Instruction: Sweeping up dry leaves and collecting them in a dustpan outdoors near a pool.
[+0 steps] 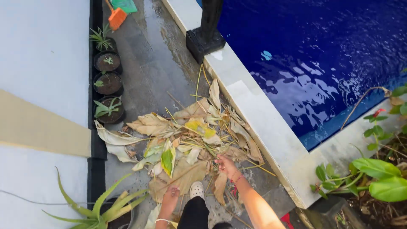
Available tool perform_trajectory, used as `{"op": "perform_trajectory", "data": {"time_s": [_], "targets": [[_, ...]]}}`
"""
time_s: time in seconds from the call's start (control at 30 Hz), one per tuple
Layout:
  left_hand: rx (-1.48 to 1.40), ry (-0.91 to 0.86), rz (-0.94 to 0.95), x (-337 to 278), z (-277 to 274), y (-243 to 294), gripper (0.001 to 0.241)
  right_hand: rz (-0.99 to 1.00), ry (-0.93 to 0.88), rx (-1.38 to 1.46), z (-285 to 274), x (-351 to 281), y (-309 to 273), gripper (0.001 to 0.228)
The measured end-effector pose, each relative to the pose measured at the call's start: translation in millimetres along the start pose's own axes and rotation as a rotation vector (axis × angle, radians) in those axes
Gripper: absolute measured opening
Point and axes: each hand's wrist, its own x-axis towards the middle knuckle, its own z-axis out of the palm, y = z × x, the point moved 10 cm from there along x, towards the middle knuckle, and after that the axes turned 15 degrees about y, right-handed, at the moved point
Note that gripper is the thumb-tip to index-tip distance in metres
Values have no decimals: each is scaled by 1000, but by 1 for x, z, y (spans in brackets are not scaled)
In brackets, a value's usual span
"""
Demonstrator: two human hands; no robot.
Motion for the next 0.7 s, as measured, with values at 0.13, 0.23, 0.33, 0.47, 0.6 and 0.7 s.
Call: {"op": "perform_trajectory", "data": {"time_s": [0.13,0.23,0.33,0.47,0.6,0.7], "targets": [[-67,49,25,94,-40,117,27,-119,58,-83,-55,64,-68,23],[44,106,33,134,-62,198,35,-12,139,-347,-114,54,-86,21],[9,67,-34,196,-54,263,44,21,367,-123,-164,105,-110,18],[-47,-16,-85,250,-24,279,47,71,431,-86,-183,147,-106,9],[-8,-69,-13,351,21,234,39,-83,140,-714,-81,213,-184,27],[496,-198,-105,434,5,239,37,-124,55,-634,95,220,-361,23]]}}
